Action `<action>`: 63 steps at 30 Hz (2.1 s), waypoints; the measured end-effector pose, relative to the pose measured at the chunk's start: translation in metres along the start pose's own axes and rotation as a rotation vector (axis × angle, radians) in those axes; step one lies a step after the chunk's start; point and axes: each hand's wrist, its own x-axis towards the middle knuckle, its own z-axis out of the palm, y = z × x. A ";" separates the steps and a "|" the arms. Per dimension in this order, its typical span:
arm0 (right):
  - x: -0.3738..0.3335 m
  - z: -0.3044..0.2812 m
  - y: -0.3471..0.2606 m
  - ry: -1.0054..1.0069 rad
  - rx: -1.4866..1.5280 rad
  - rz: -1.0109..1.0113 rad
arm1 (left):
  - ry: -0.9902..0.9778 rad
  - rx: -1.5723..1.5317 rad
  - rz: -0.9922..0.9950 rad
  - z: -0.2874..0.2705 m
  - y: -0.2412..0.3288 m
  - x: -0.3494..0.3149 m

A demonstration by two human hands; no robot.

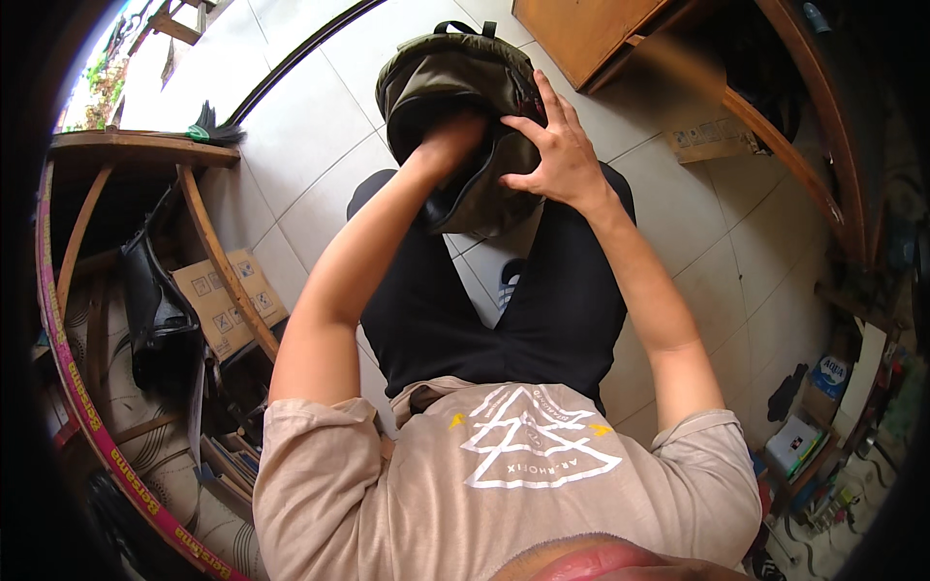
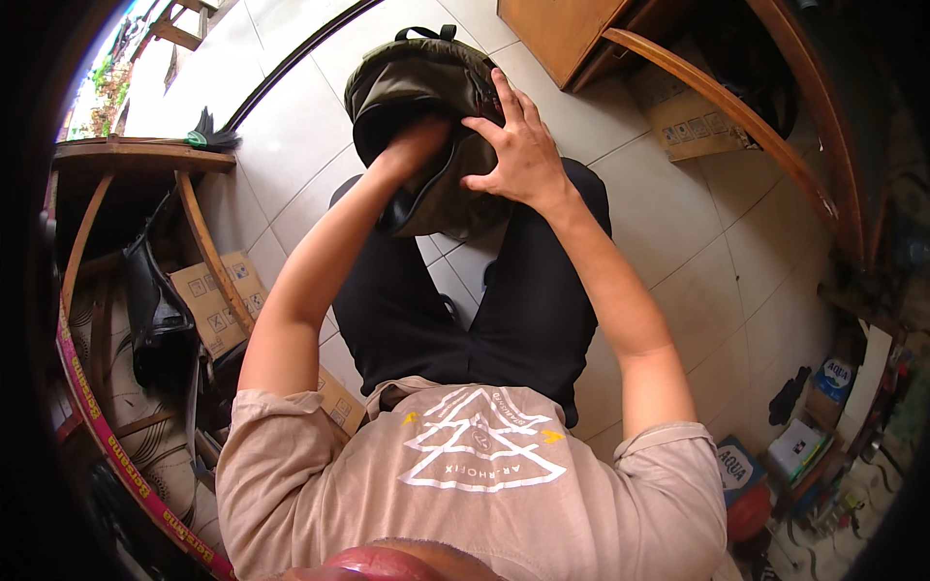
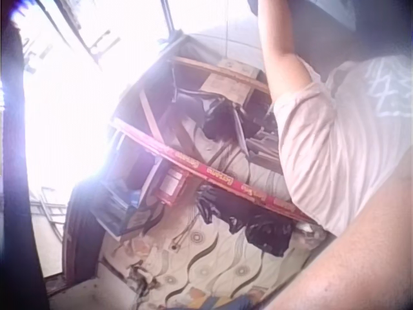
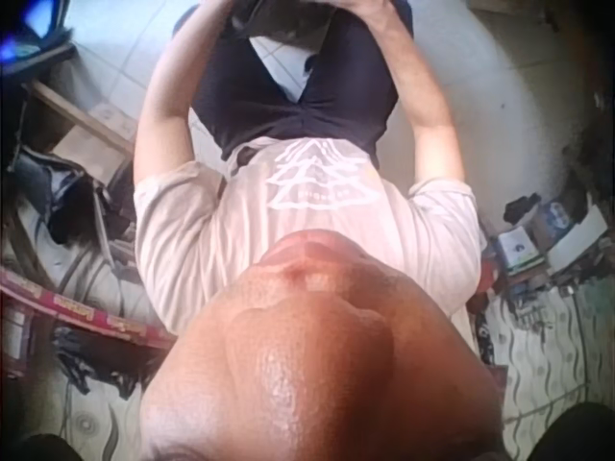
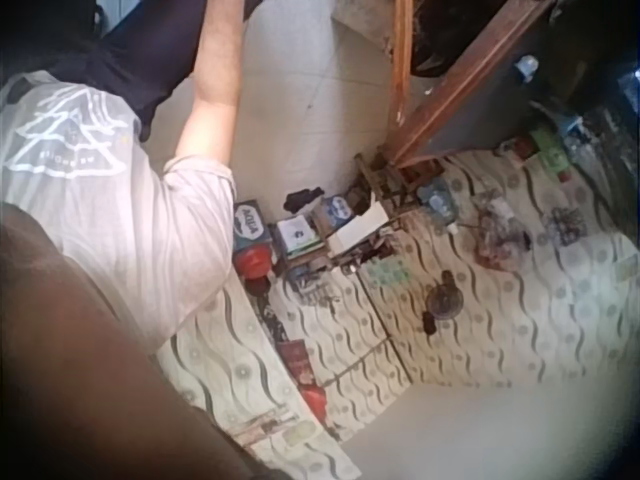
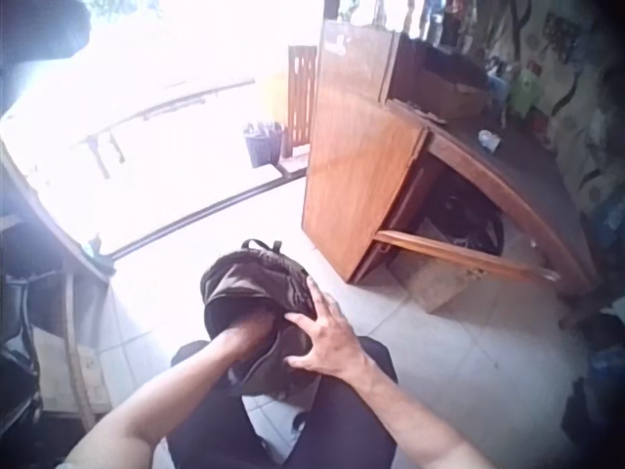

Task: The person picks up a wooden cutting board from a shelf and wipes it with a cloth.

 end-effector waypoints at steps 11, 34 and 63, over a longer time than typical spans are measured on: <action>0.010 0.002 0.013 0.071 0.109 0.086 | -0.048 -0.351 -0.194 -0.109 0.086 -0.122; 0.016 -0.011 0.059 0.124 0.023 0.223 | 0.169 -0.604 -0.493 -0.059 -0.020 -0.099; 0.048 0.087 -0.101 0.069 -0.168 -0.148 | 0.486 -0.444 -0.272 -0.022 0.010 -0.106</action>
